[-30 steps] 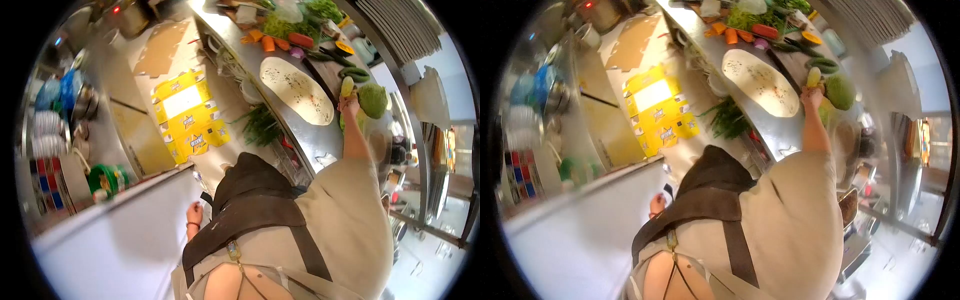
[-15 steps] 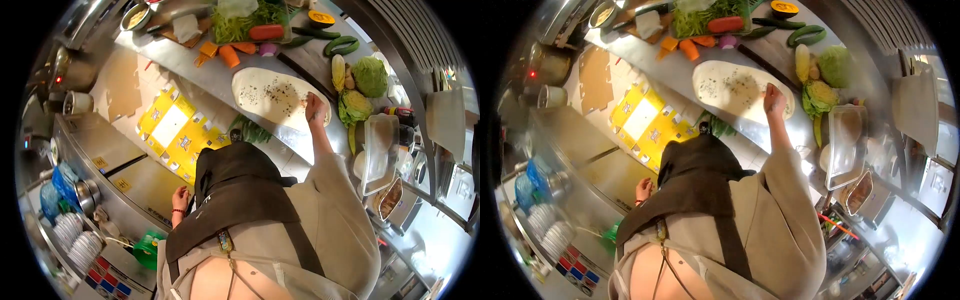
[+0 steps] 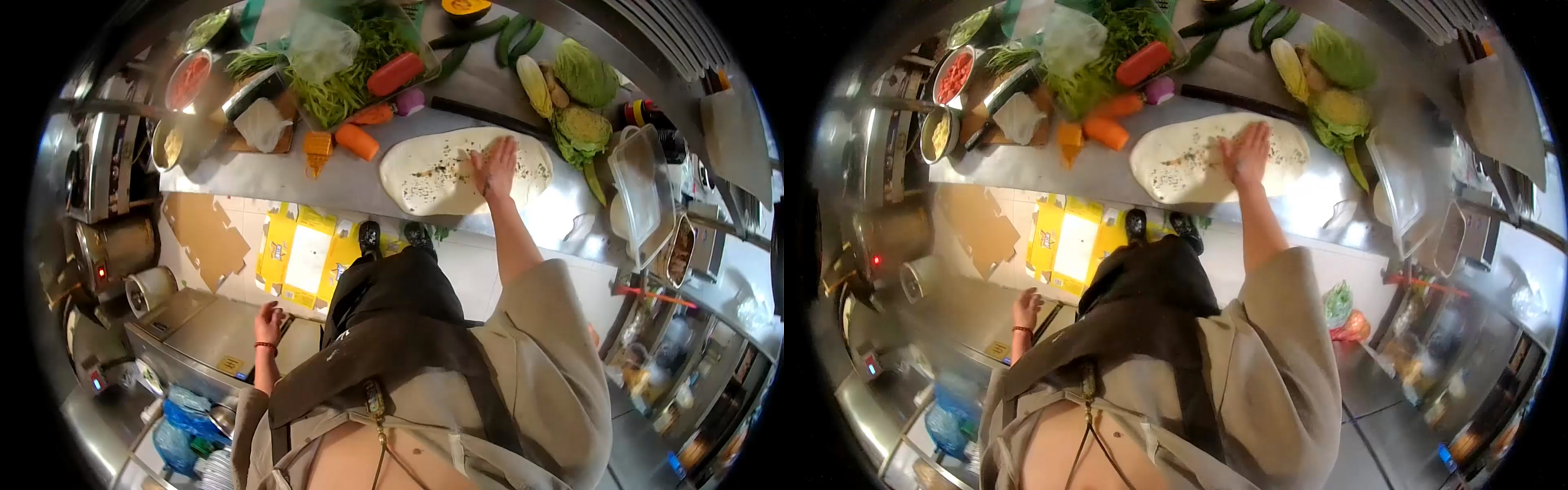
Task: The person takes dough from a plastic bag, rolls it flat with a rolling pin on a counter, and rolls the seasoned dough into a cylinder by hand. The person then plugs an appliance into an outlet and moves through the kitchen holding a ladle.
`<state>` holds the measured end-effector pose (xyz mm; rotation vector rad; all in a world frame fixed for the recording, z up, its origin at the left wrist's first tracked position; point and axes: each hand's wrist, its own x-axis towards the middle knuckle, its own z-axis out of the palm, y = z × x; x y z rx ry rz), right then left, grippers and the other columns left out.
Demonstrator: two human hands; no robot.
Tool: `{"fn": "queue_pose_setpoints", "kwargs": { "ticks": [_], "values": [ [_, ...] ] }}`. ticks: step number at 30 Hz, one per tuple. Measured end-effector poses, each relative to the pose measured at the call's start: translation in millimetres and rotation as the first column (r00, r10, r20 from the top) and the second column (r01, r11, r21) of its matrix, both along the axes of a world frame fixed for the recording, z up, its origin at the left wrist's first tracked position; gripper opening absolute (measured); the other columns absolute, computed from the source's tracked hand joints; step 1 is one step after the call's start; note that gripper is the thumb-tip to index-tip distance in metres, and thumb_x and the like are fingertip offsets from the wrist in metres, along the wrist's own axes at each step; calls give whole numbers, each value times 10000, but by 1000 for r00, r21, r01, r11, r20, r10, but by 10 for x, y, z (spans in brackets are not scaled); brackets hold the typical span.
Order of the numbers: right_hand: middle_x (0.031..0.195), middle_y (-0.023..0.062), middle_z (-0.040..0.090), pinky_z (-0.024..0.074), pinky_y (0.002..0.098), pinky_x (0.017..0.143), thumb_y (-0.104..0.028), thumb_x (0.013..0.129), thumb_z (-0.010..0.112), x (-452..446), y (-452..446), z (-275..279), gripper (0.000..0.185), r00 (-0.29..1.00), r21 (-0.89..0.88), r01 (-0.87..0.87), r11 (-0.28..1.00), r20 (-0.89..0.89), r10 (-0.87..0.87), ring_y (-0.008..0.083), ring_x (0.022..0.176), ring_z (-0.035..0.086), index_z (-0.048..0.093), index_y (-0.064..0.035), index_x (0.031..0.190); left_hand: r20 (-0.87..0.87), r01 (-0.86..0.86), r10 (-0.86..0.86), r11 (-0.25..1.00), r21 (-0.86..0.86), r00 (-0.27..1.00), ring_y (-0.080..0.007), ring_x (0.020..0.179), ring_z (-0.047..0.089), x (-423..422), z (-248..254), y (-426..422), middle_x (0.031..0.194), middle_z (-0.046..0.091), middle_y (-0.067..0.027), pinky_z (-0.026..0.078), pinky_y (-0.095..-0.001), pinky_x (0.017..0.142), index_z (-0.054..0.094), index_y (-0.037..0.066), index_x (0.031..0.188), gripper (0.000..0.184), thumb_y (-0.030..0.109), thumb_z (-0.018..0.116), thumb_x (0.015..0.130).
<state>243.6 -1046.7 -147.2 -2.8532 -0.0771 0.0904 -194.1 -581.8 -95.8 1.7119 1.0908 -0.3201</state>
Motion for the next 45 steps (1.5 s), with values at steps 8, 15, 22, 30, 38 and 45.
{"fn": "queue_pose_setpoints", "kwargs": {
  "ticks": [8,15,22,30,38,45],
  "values": [
    [1552,179,106,91,413,1170,-553,897,456,-1104,1529,230,872,914,57,-393,918,-87,396,297,1444,81,124,8,1476,-58,252,-255,966,-53,965,-138,742,631,91,-336,800,879,649,-73,471,-254,626,575,3,1148,251,55,529,907],
    [1548,175,124,127,410,1167,-474,909,493,-657,252,436,811,973,-235,-199,951,-159,165,311,1439,94,158,8,1469,-240,369,-415,904,-216,878,-168,745,660,87,-485,760,859,662,-105,495,-278,599,582,-5,1138,268,76,542,885],
    [1567,137,62,62,375,1174,-600,900,394,-1095,794,243,880,908,-34,-396,918,-166,385,271,1449,37,78,-33,1494,-256,407,-424,906,-120,869,-160,746,657,568,-288,808,862,662,-95,502,-267,615,575,-1,1146,283,88,559,878],
    [1557,162,94,85,387,1173,-562,906,439,60,-314,109,840,973,-53,-224,973,-67,220,292,1444,66,149,-24,1482,-137,537,-547,837,-103,826,-152,774,654,1170,-62,196,869,663,-87,502,-265,646,591,16,1127,270,133,610,884],
    [1547,210,77,103,431,1166,-526,879,511,-659,1,542,911,940,-33,27,999,-338,-37,354,1435,65,104,43,1463,-173,447,-486,867,-220,857,-160,760,663,884,-314,-155,863,676,-99,517,-273,654,596,6,1127,277,133,600,880],
    [1537,189,156,115,387,1168,-479,880,533,-826,-138,419,858,947,80,-157,984,-272,173,296,1436,119,146,10,1469,-175,503,-534,843,-192,827,-166,746,666,716,-502,158,882,688,-127,519,-283,638,604,4,1121,306,178,594,869]
  ]
}}
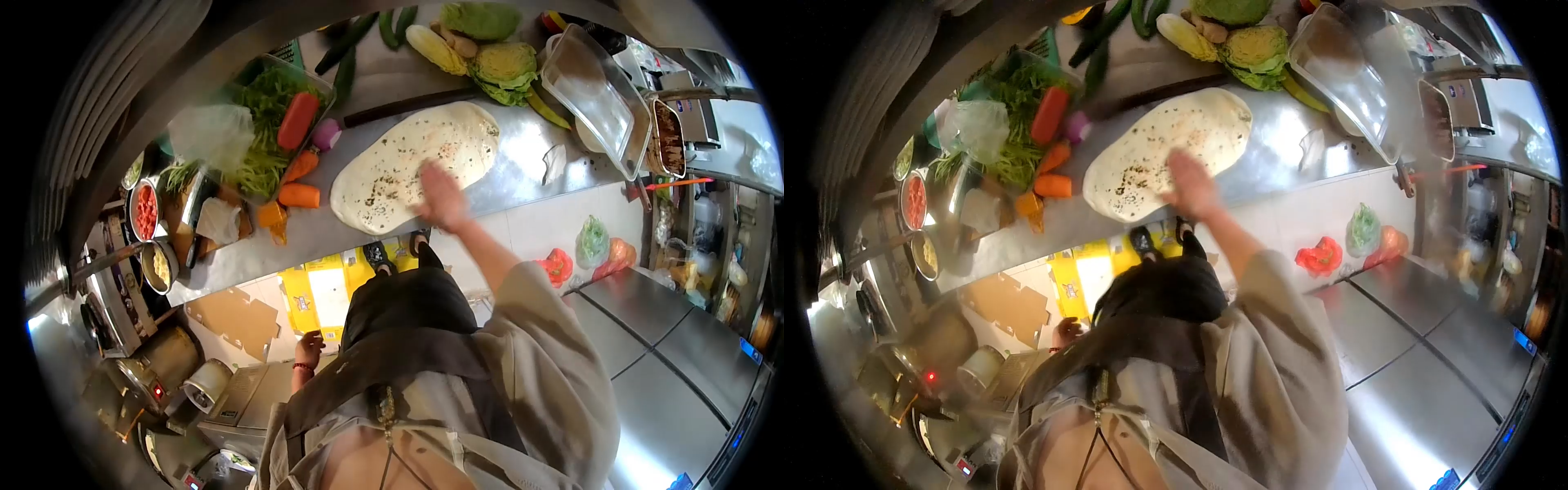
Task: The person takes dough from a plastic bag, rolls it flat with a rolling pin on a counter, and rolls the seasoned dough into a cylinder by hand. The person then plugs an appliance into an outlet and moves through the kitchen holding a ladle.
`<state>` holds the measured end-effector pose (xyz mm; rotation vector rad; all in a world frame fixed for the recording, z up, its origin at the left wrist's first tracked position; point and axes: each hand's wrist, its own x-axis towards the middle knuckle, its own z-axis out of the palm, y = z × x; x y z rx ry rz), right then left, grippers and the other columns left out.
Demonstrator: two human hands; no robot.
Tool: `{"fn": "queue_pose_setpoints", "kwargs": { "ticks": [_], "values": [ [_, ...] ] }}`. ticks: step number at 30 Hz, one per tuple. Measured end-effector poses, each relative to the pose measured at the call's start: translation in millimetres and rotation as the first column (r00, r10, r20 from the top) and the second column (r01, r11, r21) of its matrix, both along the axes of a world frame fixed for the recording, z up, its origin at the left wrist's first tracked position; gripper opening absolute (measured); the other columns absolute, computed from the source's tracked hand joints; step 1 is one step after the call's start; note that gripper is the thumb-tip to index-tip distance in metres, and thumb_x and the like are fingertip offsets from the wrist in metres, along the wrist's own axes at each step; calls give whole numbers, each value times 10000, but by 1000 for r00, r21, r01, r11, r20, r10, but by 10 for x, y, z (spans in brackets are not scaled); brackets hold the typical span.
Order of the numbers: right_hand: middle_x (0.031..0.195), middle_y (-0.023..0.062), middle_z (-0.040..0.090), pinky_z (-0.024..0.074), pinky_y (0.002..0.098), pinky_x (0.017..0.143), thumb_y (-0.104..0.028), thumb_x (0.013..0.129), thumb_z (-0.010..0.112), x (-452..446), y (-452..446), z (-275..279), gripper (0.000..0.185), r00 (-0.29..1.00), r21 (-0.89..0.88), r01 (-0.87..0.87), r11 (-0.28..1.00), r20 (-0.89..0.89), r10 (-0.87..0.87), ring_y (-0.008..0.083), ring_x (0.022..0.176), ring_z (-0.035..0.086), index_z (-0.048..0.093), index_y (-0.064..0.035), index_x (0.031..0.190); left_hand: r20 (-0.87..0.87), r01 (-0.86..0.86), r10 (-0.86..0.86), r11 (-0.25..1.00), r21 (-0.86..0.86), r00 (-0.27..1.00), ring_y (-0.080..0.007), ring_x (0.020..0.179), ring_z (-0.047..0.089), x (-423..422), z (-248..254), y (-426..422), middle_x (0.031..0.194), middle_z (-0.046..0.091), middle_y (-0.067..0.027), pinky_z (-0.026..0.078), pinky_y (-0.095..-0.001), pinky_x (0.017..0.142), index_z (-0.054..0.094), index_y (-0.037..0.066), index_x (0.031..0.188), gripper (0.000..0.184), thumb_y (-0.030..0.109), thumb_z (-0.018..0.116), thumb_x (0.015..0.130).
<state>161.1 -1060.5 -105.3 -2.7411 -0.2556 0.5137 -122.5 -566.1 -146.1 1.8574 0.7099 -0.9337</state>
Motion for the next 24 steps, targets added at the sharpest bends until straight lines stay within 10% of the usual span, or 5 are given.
{"fn": "queue_pose_setpoints", "kwargs": {
  "ticks": [4,6,8,14,24],
  "values": [
    [1543,214,92,84,417,1169,-473,915,470,159,-555,-34,826,926,-126,325,937,245,-288,338,1436,78,108,15,1475,121,-197,193,980,23,974,-169,783,662,324,384,-171,921,669,-96,515,-280,659,577,15,1147,257,92,568,902],
    [1547,209,75,79,409,1171,-491,921,457,90,-4,298,829,976,-295,192,936,-41,-213,340,1438,63,104,14,1476,82,-250,251,968,-19,965,-161,818,652,294,344,-145,933,661,-100,509,-277,677,568,20,1154,257,103,562,911],
    [1547,212,70,75,403,1172,-496,926,442,-156,455,230,828,994,-84,-43,996,-105,34,333,1440,56,102,24,1473,66,-164,163,986,11,984,-160,815,650,229,283,-150,937,662,-106,507,-275,675,574,14,1150,261,106,565,905],
    [1543,213,94,84,403,1171,-523,897,477,382,1156,-175,866,974,16,52,999,222,-54,315,1440,84,130,27,1469,-1,-30,30,1000,-1,1000,-171,793,658,-4,359,-176,928,672,-122,511,-281,664,577,-12,1155,283,102,565,897],
    [1552,120,155,139,397,1162,-485,867,555,-314,963,-64,824,958,55,-265,963,125,257,264,1438,129,203,-53,1473,-2,-329,329,944,-17,944,-189,795,657,-474,271,180,952,663,-115,501,-279,659,566,3,1162,266,72,545,907]
  ]
}}
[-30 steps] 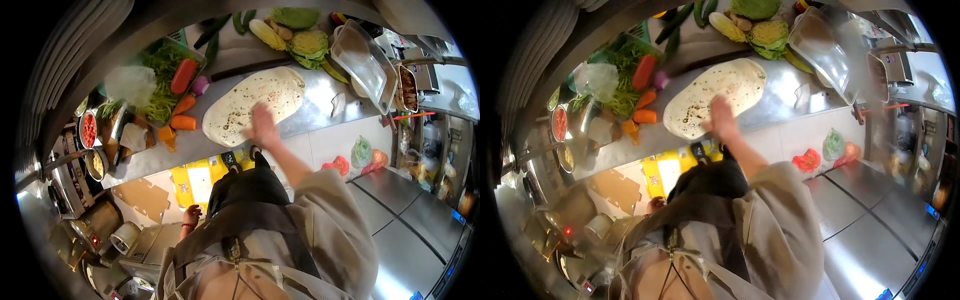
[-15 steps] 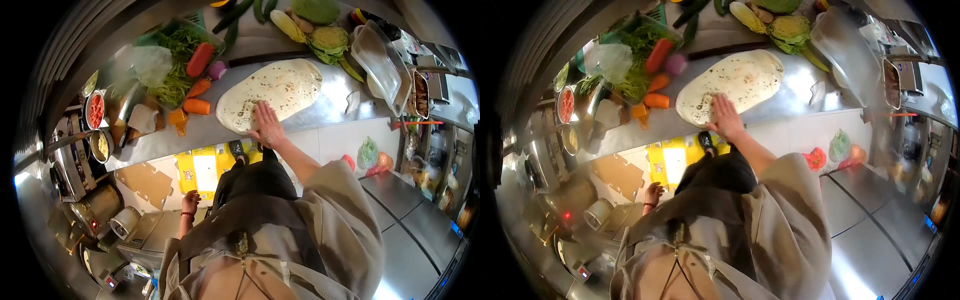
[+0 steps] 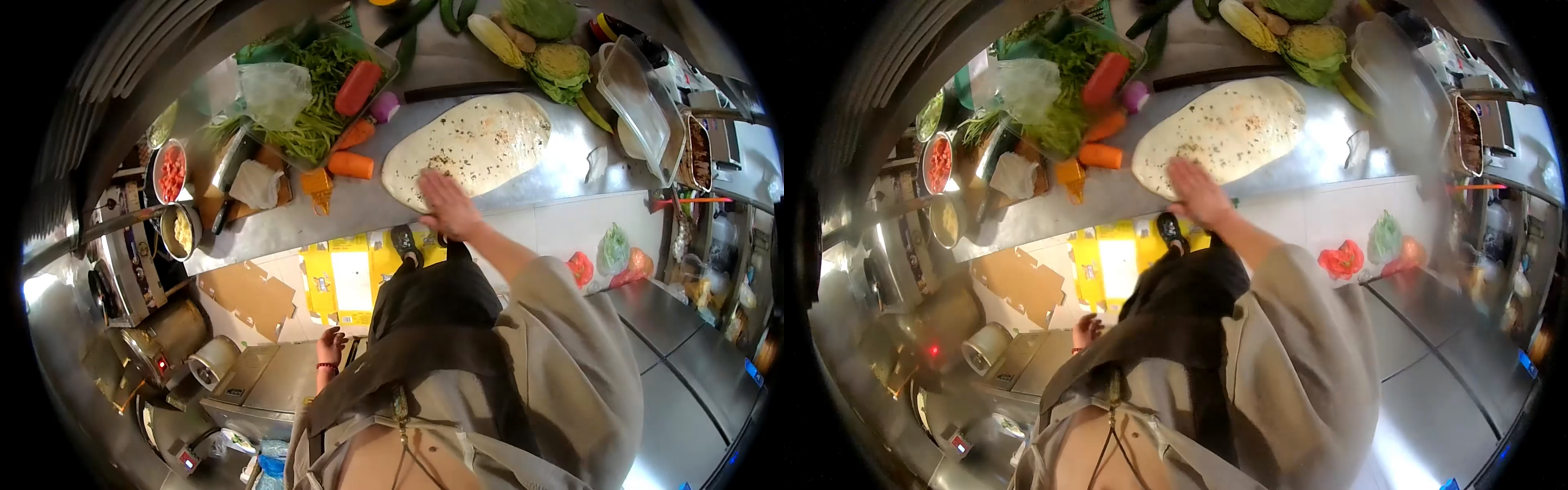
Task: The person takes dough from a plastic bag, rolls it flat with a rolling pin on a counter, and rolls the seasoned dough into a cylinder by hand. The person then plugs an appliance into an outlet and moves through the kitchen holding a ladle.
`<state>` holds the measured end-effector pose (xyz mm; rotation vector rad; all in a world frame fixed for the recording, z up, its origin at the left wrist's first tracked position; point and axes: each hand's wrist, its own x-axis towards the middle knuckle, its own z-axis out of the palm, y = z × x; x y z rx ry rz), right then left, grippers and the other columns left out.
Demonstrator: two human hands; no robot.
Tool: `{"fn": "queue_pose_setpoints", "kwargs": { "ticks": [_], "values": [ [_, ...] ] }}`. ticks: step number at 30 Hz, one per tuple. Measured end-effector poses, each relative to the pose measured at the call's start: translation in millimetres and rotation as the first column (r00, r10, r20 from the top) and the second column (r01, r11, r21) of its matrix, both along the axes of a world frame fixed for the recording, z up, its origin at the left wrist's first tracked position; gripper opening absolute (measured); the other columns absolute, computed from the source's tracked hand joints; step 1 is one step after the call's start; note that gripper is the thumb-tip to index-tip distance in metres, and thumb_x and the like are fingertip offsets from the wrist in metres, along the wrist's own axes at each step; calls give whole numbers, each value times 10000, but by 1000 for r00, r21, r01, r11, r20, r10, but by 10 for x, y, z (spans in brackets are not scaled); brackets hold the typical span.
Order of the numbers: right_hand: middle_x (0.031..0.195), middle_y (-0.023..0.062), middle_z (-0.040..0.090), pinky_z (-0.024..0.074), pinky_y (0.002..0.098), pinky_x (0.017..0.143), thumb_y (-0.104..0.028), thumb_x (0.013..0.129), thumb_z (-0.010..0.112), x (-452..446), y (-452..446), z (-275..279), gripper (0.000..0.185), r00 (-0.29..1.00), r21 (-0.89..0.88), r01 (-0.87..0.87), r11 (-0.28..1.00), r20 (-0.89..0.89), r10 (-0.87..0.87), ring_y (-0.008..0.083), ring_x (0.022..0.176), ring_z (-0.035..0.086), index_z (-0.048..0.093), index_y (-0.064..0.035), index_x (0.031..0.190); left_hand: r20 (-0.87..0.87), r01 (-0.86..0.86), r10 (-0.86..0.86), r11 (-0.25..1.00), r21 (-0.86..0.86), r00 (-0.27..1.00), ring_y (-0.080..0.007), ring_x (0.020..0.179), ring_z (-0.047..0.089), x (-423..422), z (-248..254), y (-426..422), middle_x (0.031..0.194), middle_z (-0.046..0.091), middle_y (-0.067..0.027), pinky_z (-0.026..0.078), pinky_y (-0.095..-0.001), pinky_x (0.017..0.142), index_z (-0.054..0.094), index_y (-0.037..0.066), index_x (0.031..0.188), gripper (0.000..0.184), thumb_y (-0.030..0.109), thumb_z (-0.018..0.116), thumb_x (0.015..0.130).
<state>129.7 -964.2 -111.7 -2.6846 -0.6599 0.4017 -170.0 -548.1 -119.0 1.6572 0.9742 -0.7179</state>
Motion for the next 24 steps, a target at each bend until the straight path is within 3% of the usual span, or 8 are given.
{"fn": "queue_pose_setpoints", "kwargs": {
  "ticks": [4,9,12,13,15,20,23,24],
  "values": [
    [1572,75,91,108,407,1170,-519,902,469,132,-648,185,830,982,-291,174,941,-15,-186,219,1451,57,102,-77,1502,-3,-23,23,993,-113,1000,-192,793,659,-174,-201,70,938,660,-113,502,-289,656,566,6,1156,260,91,557,911],
    [1567,95,-39,6,389,1170,-586,933,306,389,-590,200,826,894,-293,444,847,90,-438,216,1443,-64,3,-56,1490,-68,126,-133,987,-98,989,-188,783,658,-66,-329,90,929,659,-107,504,-303,644,561,0,1153,261,65,519,903],
    [1571,120,9,58,408,1170,-575,933,355,443,-458,-53,833,898,-223,438,871,59,-436,259,1450,-8,51,-39,1493,-63,98,-108,984,-147,992,-169,768,653,212,-326,180,927,660,-99,496,-271,625,559,-3,1161,275,68,495,903],
    [1569,123,26,67,412,1169,-575,931,361,554,-536,-114,830,896,-224,444,867,86,-436,265,1450,8,64,-41,1493,-114,147,-153,987,-59,982,-168,766,652,339,-328,207,927,661,-97,500,-261,628,559,-4,1166,281,71,496,902],
    [1567,130,60,85,421,1168,-576,927,374,759,-795,-205,825,896,-237,443,865,133,-423,279,1448,39,91,-47,1494,34,134,-133,991,-28,990,-174,797,652,567,-220,197,953,658,-103,506,-266,662,561,6,1167,271,62,527,904],
    [1544,184,134,145,438,1157,-556,874,498,1202,-1464,-132,884,770,-133,637,759,59,-636,302,1437,106,142,-21,1481,129,94,-95,995,16,987,-184,831,653,984,59,5,980,653,-112,512,-278,700,558,18,1166,262,64,544,908],
    [1537,184,158,131,421,1161,-521,867,528,1355,-917,-87,873,788,-69,613,787,-18,-616,312,1430,131,156,-22,1479,50,158,-159,987,14,986,-192,821,667,900,-84,-52,976,662,-116,523,-287,670,561,15,1160,271,77,553,896],
    [1546,153,157,113,410,1166,-499,868,536,1223,-636,-189,859,831,14,553,833,71,-552,300,1430,134,155,-35,1482,6,178,-178,984,14,984,-193,815,670,819,-191,-62,971,664,-117,524,-289,660,563,13,1157,272,81,554,893]
  ]
}}
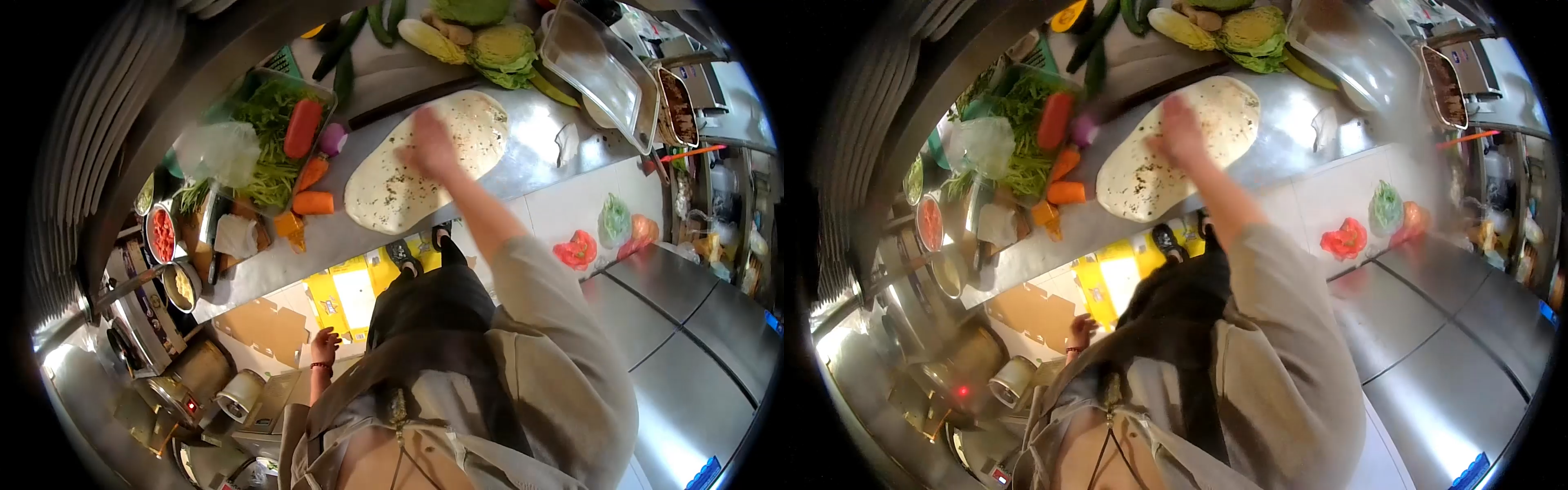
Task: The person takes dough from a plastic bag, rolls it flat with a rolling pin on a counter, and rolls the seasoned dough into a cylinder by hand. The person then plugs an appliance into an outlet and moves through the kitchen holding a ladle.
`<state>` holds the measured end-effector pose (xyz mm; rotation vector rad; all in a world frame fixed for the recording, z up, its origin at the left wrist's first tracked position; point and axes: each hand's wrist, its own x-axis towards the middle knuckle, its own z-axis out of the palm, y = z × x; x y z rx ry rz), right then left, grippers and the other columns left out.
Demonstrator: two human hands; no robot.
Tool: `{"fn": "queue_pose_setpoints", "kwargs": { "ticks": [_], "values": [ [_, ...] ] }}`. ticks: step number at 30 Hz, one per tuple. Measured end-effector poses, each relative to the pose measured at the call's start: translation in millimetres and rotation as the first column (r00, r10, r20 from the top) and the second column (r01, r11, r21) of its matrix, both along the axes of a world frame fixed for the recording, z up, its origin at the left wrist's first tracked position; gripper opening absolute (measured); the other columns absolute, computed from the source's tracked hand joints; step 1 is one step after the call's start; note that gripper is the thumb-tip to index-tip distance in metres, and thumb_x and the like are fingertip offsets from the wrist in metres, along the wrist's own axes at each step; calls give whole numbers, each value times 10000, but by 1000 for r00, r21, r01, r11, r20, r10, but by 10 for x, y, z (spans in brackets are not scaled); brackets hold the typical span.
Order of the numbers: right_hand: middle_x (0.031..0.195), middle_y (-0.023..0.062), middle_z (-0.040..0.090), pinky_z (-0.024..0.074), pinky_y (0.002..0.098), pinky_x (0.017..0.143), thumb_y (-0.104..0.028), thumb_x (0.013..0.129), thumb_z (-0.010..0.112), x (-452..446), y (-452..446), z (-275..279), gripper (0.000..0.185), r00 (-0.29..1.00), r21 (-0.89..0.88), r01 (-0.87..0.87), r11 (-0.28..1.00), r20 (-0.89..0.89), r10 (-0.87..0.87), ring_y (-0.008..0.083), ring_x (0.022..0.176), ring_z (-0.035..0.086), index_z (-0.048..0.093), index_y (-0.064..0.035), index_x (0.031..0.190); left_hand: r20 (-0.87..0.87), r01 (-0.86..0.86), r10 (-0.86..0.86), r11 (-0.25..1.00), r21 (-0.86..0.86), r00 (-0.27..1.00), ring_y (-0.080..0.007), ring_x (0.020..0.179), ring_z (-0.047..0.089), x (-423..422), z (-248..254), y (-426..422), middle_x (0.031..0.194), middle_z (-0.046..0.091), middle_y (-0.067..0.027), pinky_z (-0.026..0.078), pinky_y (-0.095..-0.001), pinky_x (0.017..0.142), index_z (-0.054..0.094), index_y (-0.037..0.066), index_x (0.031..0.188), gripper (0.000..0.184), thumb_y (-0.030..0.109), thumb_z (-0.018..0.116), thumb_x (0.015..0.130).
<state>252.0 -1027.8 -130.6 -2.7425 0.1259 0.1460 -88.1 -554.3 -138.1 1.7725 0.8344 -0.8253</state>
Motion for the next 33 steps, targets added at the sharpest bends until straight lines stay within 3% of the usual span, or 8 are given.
{"fn": "queue_pose_setpoints", "kwargs": {
  "ticks": [7,10,14,19,21,24,29,33],
  "values": [
    [1536,124,210,135,421,1163,-514,831,586,-990,235,32,837,845,94,-534,840,47,532,278,1427,166,245,-98,1473,8,36,-35,988,-149,999,-179,763,673,-219,-121,-236,922,683,-117,516,-282,608,580,-18,1136,295,118,582,875],
    [1515,122,261,233,467,1122,-376,856,603,-842,-553,307,704,992,10,-129,992,-7,129,300,1397,249,316,-108,1440,52,32,-26,991,-133,998,-178,762,675,-137,-27,-483,921,682,-119,526,-279,613,588,-15,1127,290,129,592,875],
    [1472,123,338,343,414,1065,-212,856,609,-678,-1147,104,567,960,156,-255,954,155,232,339,1328,349,418,-136,1384,-58,157,-158,987,-20,986,-187,759,678,35,-55,-561,898,682,-123,530,-282,620,588,-8,1137,309,133,598,862],
    [1234,171,555,436,448,920,-98,805,588,65,-1482,-164,420,785,581,436,687,127,-606,391,1078,532,537,-84,1221,24,-67,72,982,-176,997,-195,774,679,154,-200,-537,914,679,-129,530,-284,635,587,2,1141,298,105,589,862],
    [1187,156,582,444,453,890,-93,791,598,223,-1565,137,379,866,70,501,863,-41,-499,384,1060,538,557,-67,1167,60,22,-20,999,-29,998,-196,775,677,309,-122,-650,921,678,-130,532,-290,638,587,4,1138,285,96,586,868],
    [1191,149,576,439,464,887,-134,772,650,232,-1539,59,403,878,461,479,747,-254,-405,362,1081,533,550,-53,1153,-19,-217,218,947,-237,976,-199,783,678,469,-78,-710,923,678,-121,534,-284,645,590,4,1127,260,74,587,877],
    [1417,178,382,325,447,1049,-266,799,670,-349,-1013,162,638,934,119,10,993,352,-52,354,1293,374,422,-30,1337,70,412,-410,911,-2,909,-208,767,682,479,-267,-688,873,694,-116,537,-317,661,614,29,1103,286,154,619,846],
    [1543,155,168,174,426,1148,-446,901,518,-408,-853,61,715,989,-61,77,995,134,-69,310,1429,151,296,-30,1439,256,734,-749,657,171,611,-260,830,664,1304,553,-1017,991,664,-157,540,-337,715,603,25,1115,285,164,592,866]
  ]
}}
